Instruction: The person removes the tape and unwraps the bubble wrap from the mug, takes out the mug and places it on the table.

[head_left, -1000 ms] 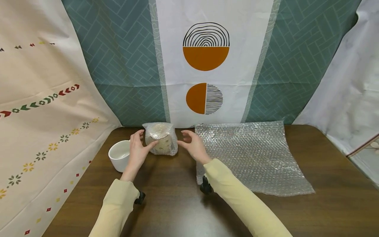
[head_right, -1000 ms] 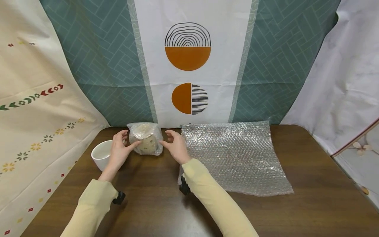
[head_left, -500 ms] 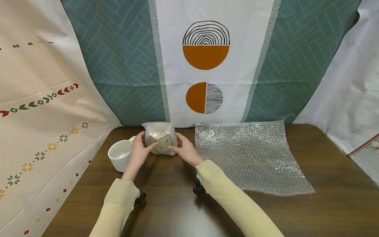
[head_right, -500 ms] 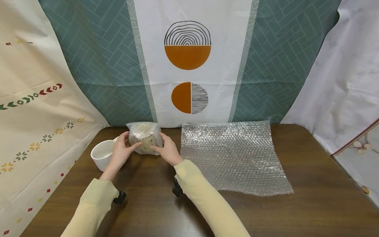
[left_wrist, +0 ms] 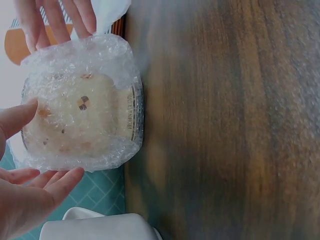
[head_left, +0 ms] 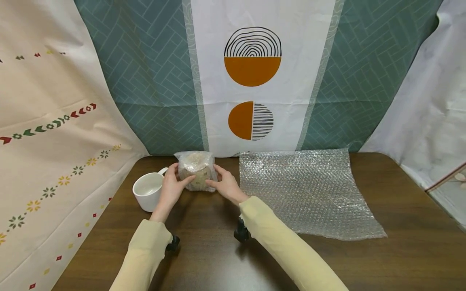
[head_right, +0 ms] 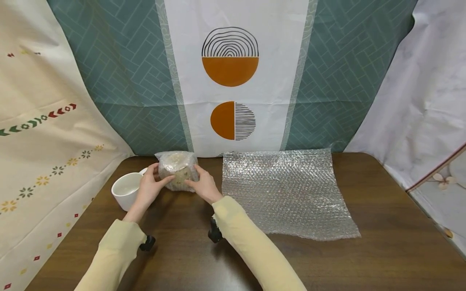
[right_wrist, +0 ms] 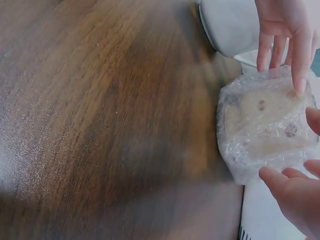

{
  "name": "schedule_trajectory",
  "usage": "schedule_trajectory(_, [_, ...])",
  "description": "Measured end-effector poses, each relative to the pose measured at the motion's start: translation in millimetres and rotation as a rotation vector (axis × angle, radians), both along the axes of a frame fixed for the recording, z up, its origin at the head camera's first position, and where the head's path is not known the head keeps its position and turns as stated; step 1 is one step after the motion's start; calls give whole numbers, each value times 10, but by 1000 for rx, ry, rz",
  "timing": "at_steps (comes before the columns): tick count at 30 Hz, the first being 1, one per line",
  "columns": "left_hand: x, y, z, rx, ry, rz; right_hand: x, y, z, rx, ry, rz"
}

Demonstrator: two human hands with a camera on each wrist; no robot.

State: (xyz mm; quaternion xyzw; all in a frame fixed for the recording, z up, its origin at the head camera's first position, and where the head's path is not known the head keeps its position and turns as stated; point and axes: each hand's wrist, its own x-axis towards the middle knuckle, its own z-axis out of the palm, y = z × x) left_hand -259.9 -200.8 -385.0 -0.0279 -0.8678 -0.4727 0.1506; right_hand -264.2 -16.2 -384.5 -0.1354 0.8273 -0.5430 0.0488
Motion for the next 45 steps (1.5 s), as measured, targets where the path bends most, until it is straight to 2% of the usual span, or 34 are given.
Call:
schedule_trajectory(12, [140, -29, 3, -53, -11, 3, 125, 7, 45, -15, 14, -23])
schedule_trajectory(22, [258, -80, -15, -77, 4, -55, 206, 59, 65, -16, 5, -31])
schedule_trajectory(26, [290, -116, -14, -91, 1, -75, 254, 110, 78, -10, 9, -18])
schedule_trajectory(27, [298, -125, -13, -96, -2, -78, 227, 129, 14, -24, 39, -2])
schedule_trajectory(29, [313, -144, -8, -110, -10, -77, 246, 160, 20, -40, 41, 16])
schedule_trajectory(33, [333, -177, 16, -119, -17, -93, 263, 215, 38, -86, 24, 62])
schedule_trajectory(34, [332, -188, 21, -121, -20, -99, 296, 226, 111, -78, -2, 60])
schedule_trajectory(41, [313, -304, 54, -112, -80, -156, 173, 296, 139, 18, 51, 41])
schedule_trajectory(45, [293, -355, 94, -44, -85, -232, 126, 302, 151, -12, 44, 39])
